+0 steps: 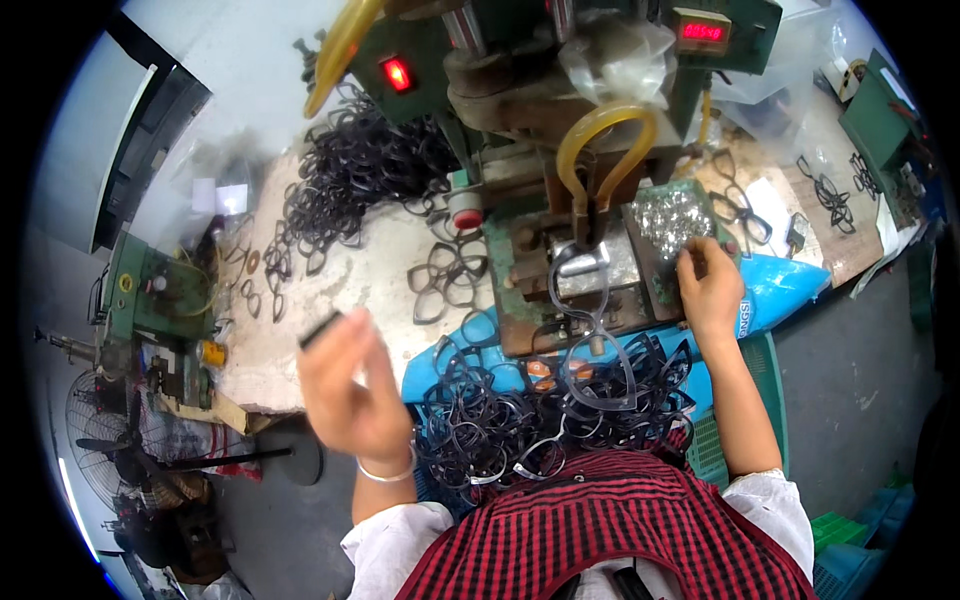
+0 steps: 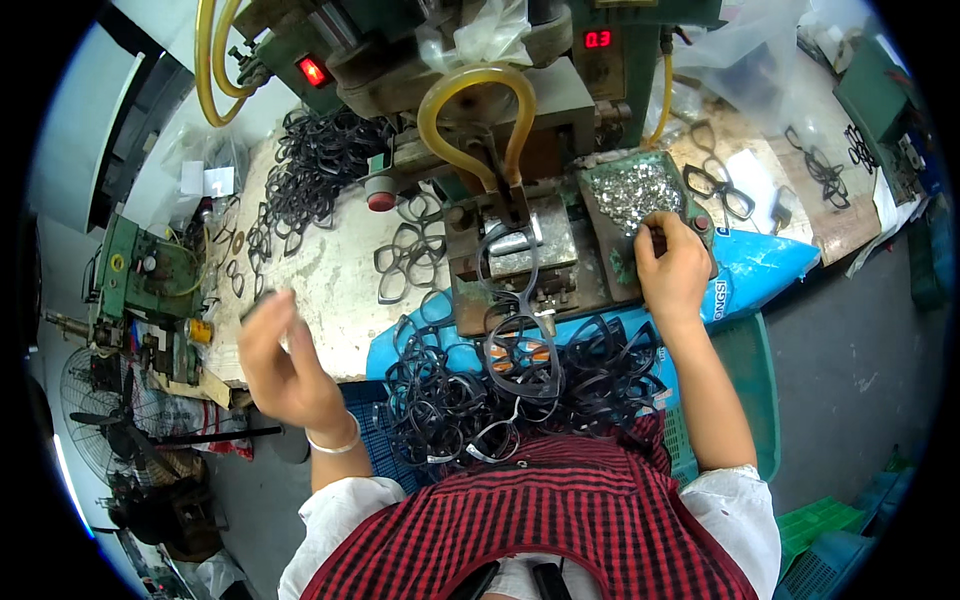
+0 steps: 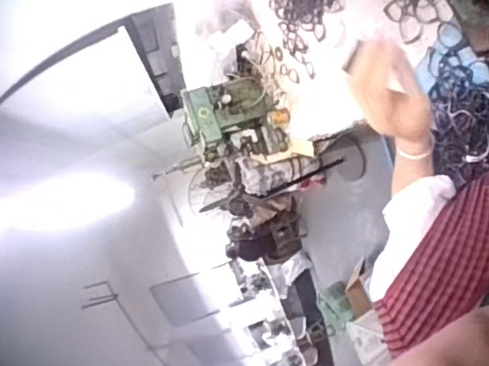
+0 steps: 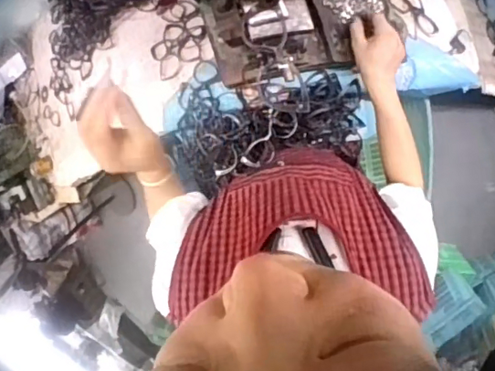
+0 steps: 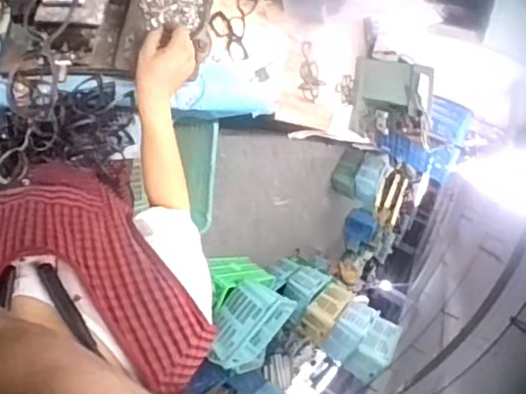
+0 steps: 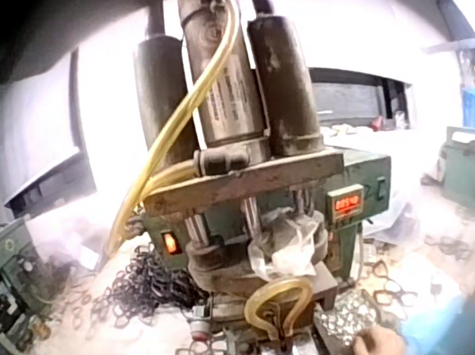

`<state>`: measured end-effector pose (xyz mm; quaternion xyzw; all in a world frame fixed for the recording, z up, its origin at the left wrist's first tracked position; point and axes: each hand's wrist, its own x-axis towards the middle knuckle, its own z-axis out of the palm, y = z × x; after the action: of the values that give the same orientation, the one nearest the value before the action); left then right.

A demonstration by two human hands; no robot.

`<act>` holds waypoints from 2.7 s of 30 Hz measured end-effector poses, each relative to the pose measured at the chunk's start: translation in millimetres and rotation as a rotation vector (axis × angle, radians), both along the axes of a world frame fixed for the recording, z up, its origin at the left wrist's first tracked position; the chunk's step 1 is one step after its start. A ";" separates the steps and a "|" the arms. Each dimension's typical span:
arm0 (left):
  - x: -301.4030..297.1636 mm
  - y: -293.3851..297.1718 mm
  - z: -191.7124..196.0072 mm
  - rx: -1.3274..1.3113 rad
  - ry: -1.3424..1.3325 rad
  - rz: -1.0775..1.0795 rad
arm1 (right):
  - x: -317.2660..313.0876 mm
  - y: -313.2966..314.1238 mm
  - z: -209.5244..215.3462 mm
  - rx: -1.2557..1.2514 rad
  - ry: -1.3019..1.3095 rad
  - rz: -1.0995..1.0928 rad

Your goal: The person repeatedly picks up black plastic eyeglass frames from a pile, places them into a metal jig on a machine, and presses a lever to process them. The processed frames are then placed into a blue bin. The person continues this cycle throughout the clip.

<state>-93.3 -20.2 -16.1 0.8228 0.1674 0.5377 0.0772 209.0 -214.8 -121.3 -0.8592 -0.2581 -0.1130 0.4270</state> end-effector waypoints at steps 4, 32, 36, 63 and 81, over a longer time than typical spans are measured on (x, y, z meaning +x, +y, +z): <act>47.6 64.5 -14.9 -0.026 0.380 0.043 | 6.9 1.1 -5.5 0.154 0.012 0.070; 59.7 35.1 -56.4 -1.736 -0.362 -0.784 | -52.5 57.2 64.2 0.618 0.437 0.492; 69.0 -11.1 6.6 -1.397 -0.397 -0.776 | -58.9 63.9 74.8 0.709 0.624 0.540; 111.3 -58.1 -32.7 -2.064 0.202 -1.041 | 5.8 -31.1 9.2 -0.166 0.001 0.148; 18.5 117.8 -126.3 -0.068 0.786 0.060 | 7.5 -8.2 -0.9 0.224 0.154 0.094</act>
<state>-74.8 97.6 -142.4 0.9576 0.2261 0.1776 0.0187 216.4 -223.0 -122.2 -0.7991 -0.2504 -0.0547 0.5438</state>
